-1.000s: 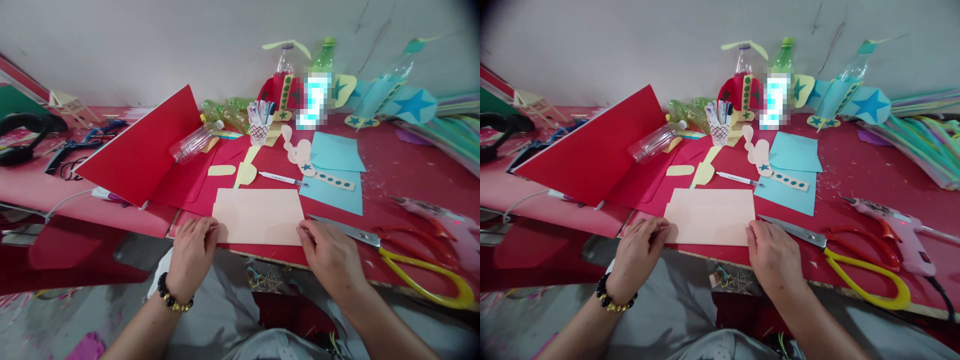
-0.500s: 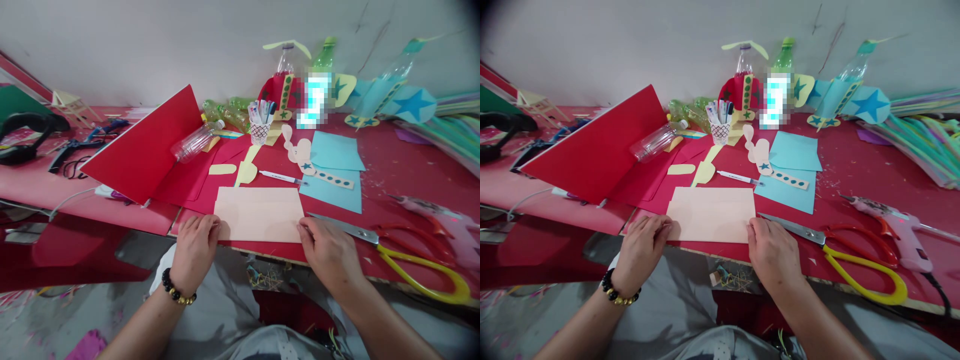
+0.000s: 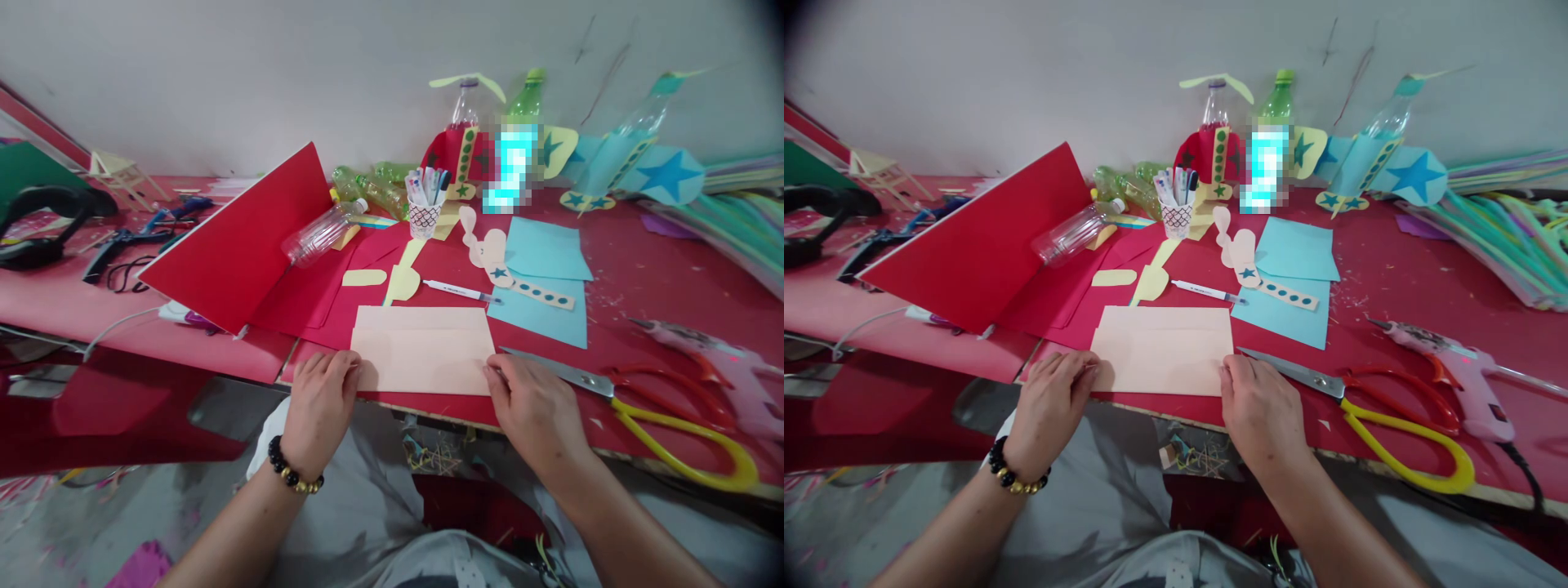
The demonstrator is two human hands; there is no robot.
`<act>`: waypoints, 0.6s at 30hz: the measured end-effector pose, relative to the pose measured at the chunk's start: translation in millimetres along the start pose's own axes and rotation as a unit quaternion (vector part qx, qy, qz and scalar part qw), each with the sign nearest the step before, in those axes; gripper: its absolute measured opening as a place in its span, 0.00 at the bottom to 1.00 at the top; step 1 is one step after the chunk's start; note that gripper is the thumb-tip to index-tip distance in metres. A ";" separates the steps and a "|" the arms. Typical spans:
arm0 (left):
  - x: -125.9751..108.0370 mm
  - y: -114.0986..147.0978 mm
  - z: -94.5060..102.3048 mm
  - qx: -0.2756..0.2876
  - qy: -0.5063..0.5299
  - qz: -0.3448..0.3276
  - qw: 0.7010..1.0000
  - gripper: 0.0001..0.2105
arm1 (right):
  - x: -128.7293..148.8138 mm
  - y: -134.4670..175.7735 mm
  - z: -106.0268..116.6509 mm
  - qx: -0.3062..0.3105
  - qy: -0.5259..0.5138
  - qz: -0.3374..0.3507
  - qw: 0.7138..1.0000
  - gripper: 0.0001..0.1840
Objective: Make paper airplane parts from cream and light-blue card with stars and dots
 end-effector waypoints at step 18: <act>-55.9 15.1 -10.3 0.044 0.033 -0.191 0.980 0.23 | 2.2 -0.2 0.9 -0.002 0.020 0.001 1.000 0.06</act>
Point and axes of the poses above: each hand's wrist, its own y-axis away from the middle knuckle, its own z-axis out of the back of the hand, x = y × z, the point moved 5 cm from there along -y, towards the middle knuckle
